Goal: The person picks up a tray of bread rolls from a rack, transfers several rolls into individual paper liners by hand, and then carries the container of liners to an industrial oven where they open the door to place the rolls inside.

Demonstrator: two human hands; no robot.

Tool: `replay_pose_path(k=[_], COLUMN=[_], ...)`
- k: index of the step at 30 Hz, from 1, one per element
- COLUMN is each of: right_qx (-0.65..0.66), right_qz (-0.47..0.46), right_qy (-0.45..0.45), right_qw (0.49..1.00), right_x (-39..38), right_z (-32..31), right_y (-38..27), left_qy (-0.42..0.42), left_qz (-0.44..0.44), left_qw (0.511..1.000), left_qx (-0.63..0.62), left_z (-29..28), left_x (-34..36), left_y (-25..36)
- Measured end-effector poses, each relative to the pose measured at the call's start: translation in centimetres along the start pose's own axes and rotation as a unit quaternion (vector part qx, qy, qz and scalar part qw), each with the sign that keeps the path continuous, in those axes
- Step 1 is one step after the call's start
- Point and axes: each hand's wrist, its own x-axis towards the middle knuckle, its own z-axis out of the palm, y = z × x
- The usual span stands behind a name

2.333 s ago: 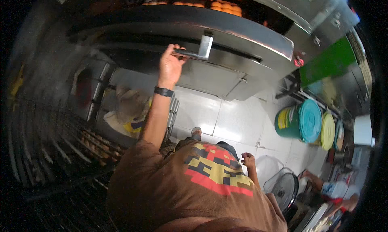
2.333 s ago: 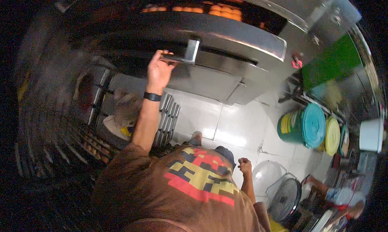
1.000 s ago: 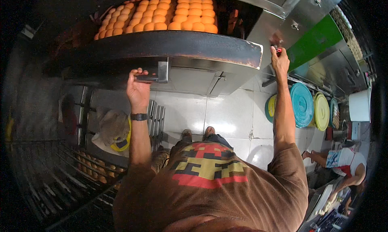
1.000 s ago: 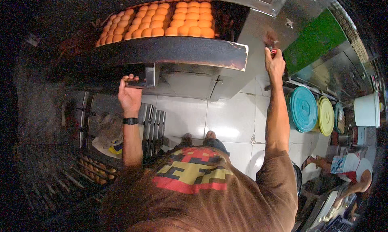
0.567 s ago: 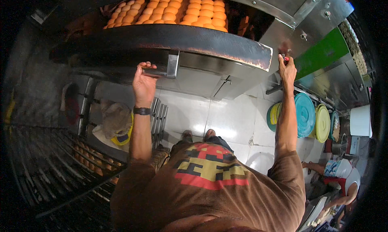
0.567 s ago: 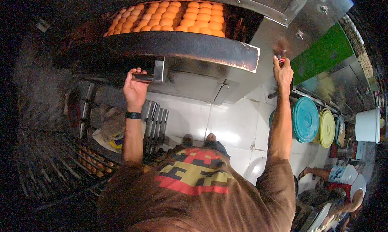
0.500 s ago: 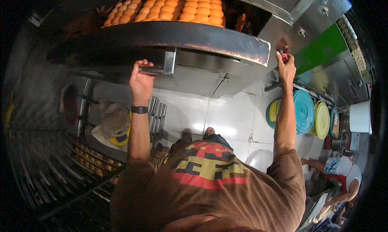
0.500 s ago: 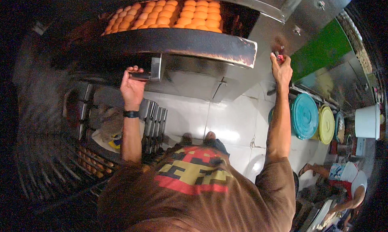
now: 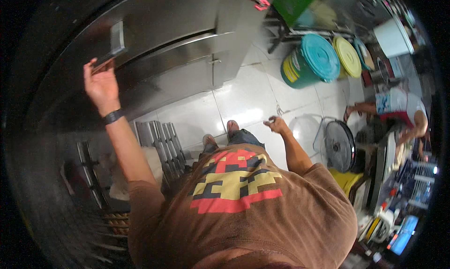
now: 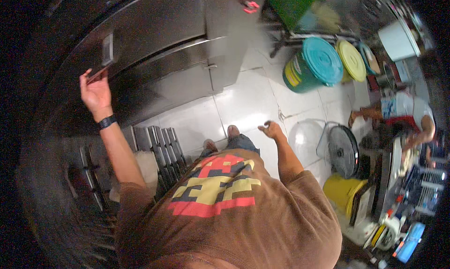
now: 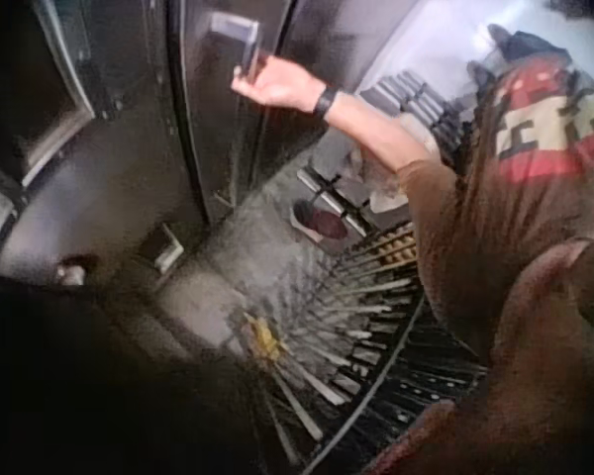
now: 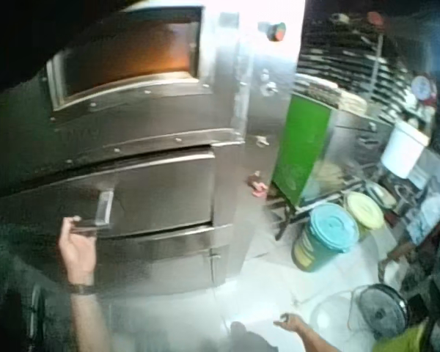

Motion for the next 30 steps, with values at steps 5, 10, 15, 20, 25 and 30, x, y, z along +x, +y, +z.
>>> replay_pose_path(k=[5, 10, 15, 20, 25, 30], right_qx=[0.104, 0.224, 0.27, 0.182, 0.259, 0.385], right_qz=[0.215, 0.288, 0.264, 0.232, 0.248, 0.314], right_qy=[-0.022, -0.02, -0.015, 0.035, 0.251, 0.346], right_qw=[0.971, 0.931, 0.926, 0.955, 0.899, 0.796], right_x=[-11.8, -16.9, -15.8, -11.4, -11.6, -17.3], right_z=[3.4, 4.8, 3.4, -1.3, -7.8, -7.9], right_y=[6.1, 8.0, 10.2, 18.4, 24.6, 28.9], left_qy=[0.023, 0.064, -0.088, -0.31, -0.343, -0.444], left_qz=[0.021, -0.139, -0.369, -0.53, -0.506, -0.517], left_qw=[0.998, 0.987, 0.792, 0.604, 0.589, 0.476], left_qx=[0.061, 0.053, 0.478, 0.508, 0.529, 0.555], left_z=[2.6, 3.1, 0.7, 4.4, 4.8, -0.2], left_x=[1.4, -7.4, -20.4, -28.0, -29.2, -29.9], left_y=[-1.0, -7.6, -23.0, -32.1, -42.3, -52.7])
